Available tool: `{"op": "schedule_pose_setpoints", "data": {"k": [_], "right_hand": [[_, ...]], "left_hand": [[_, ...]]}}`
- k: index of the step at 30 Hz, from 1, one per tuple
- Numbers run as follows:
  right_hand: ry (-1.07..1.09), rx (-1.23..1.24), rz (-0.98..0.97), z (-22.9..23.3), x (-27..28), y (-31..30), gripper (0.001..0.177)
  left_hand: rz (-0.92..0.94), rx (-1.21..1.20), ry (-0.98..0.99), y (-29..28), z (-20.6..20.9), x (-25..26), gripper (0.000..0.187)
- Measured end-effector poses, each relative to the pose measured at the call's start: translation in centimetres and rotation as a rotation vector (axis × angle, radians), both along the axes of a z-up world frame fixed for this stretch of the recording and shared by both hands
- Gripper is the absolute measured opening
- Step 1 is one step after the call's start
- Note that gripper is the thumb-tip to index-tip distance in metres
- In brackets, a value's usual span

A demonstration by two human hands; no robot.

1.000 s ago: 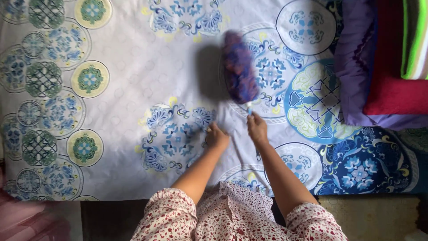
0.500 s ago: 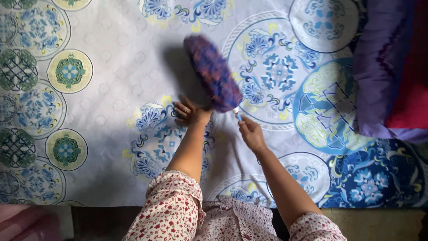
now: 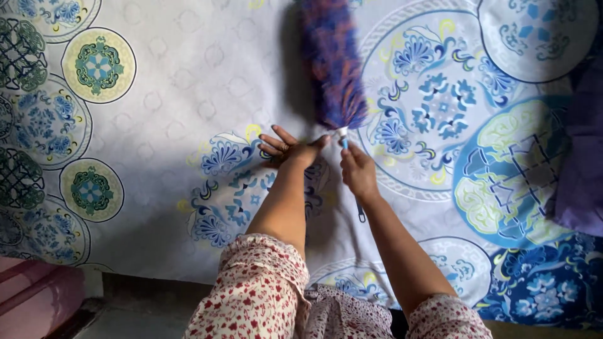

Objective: The person uses a blue and orange duster to wipe the surface of a patterned bedsheet. They move the duster across the sheet in sweeping motions, occasionally adjusting their grip and repositioning the duster to cover different areas.

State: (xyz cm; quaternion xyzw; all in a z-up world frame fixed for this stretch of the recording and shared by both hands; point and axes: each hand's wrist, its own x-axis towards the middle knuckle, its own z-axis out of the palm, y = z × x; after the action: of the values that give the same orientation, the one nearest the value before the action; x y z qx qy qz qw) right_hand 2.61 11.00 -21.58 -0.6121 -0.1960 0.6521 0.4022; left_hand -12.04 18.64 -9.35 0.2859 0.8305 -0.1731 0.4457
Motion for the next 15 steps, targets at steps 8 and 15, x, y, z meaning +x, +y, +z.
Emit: {"op": "schedule_pose_setpoints", "data": {"k": [8, 15], "right_hand": [[-0.036, 0.185, -0.188, 2.0, 3.0, 5.2, 0.026], [0.043, 0.031, -0.171, 2.8, 1.3, 6.9, 0.029]], "left_hand": [[0.027, -0.061, -0.036, 0.4, -1.8, -0.5, 0.141], [0.045, -0.074, -0.034, 0.6, -1.3, -0.2, 0.143]]}}
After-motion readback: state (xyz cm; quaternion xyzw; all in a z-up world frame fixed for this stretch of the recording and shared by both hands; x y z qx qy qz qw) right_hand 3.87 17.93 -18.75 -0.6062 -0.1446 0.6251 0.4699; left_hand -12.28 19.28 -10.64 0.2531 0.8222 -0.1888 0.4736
